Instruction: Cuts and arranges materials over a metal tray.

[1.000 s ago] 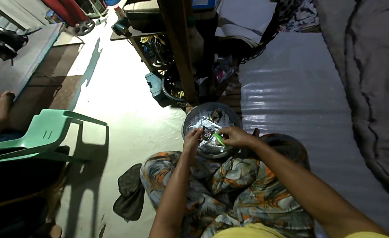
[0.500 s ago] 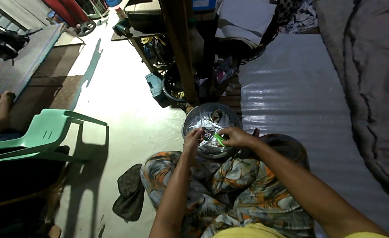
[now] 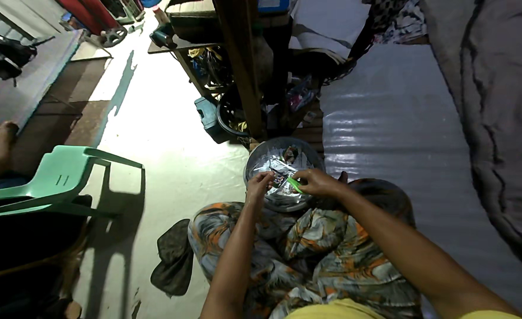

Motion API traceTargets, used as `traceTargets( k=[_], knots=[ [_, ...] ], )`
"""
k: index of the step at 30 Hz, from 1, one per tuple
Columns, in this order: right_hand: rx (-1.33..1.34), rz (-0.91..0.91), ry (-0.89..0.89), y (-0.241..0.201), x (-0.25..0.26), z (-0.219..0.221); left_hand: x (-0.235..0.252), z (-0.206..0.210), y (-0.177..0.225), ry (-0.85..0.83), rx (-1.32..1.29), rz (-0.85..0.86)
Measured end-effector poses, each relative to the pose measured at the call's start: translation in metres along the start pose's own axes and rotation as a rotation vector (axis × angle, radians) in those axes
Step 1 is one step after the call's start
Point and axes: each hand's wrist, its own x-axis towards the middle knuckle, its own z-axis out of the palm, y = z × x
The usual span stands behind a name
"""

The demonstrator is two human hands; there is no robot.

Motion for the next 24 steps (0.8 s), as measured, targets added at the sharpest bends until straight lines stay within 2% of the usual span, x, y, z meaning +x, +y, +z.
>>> traceTargets(
  k=[24],
  knots=[
    [0.027,0.013,0.006,0.0003,-0.0020,-0.0013,0.0013,-0.0023,-0.0016,-0.031,-0.061,0.001]
  ],
)
